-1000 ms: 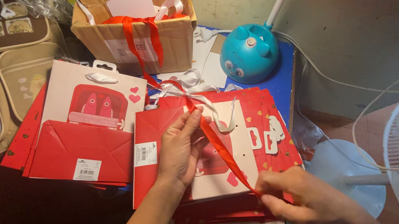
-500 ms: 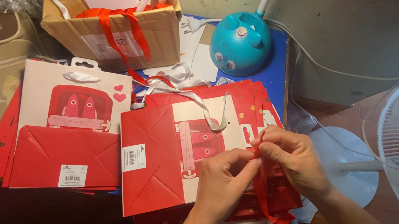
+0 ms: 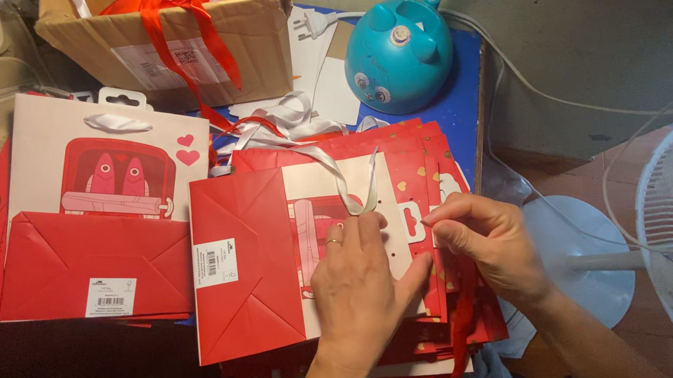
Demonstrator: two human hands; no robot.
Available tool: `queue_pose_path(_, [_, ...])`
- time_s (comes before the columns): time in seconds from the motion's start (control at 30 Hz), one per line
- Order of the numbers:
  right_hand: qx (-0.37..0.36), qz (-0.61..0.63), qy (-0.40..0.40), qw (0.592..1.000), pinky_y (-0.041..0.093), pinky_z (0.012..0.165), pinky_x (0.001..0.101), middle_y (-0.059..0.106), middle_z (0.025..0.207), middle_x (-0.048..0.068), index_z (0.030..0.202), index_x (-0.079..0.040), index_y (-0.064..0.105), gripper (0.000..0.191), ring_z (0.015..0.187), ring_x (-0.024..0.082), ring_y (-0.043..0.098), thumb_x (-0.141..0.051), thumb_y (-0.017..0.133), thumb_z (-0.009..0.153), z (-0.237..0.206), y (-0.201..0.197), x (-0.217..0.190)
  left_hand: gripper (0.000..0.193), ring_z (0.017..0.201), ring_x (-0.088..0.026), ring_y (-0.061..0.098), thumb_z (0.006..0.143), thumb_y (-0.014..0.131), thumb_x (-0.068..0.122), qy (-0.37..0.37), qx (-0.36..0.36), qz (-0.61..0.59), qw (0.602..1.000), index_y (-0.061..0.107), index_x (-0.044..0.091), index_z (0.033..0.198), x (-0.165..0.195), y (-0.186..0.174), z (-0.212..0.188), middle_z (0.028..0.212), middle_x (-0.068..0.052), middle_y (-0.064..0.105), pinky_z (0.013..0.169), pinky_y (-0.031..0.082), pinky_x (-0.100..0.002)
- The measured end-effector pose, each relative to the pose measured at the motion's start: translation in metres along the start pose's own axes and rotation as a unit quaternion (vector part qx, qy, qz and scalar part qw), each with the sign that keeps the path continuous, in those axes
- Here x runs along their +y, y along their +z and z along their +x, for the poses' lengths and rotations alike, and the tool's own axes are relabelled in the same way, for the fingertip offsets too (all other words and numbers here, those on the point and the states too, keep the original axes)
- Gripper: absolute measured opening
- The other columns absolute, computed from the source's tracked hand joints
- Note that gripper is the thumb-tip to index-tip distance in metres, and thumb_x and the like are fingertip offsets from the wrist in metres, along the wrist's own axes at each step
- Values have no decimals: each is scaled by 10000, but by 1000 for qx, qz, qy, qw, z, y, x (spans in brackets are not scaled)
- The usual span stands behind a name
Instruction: The person ties red and white ribbons around small red gift boxes. They thread the ribbon through a plastic handle on the box, then tie a bow and adjust it. The person repeats this process on multiple boxes, stacking the finished ones on the table.
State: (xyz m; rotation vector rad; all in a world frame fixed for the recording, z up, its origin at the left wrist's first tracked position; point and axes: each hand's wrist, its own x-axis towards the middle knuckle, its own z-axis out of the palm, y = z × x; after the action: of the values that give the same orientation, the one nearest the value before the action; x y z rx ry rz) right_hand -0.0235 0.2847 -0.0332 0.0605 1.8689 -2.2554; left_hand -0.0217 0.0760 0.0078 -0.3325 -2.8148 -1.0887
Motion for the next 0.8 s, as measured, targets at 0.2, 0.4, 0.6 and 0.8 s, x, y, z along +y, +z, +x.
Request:
queue_pose_path(0.2, [21, -21, -7, 1000, 521, 550, 278, 660, 846, 54, 1031, 16, 679, 117, 676, 114, 613, -90, 648, 992, 7, 13, -9, 609, 900, -337, 681, 829, 787, 365, -17, 19, -100, 995, 545, 15, 1264, -19, -10, 10, 1030, -118, 670, 700, 548, -454])
queue_pose_path(0.4, [30, -59, -138, 988, 528, 808, 264, 667, 964, 41, 1069, -8, 659, 108, 845, 97, 624, -110, 630, 1048, 52, 22, -43, 191, 779, -313, 691, 938, 729, 250, -43, -8, -16, 999, 690, 112, 1064, -27, 0, 26, 981, -84, 678, 688, 543, -431])
queue_pose_path(0.6, [1, 16, -195, 981, 571, 809, 287, 660, 1014, 47, 1135, -29, 637, 151, 854, 108, 624, -173, 620, 1092, 141, 59, -89, 99, 743, -83, 594, 902, 771, 114, -85, 101, -392, 911, 750, 43, 967, -33, -4, 13, 941, 1, 595, 624, 509, -264])
queue_pose_path(0.8, [11, -336, -373, 865, 508, 880, 334, 658, 1103, 117, 1201, 38, 652, 263, 1003, 196, 633, -187, 638, 1065, 140, 83, -75, 89, 769, -28, 599, 939, 764, 94, -88, 126, -464, 872, 753, 18, 983, -42, -12, 10, 937, 17, 672, 656, 522, -217])
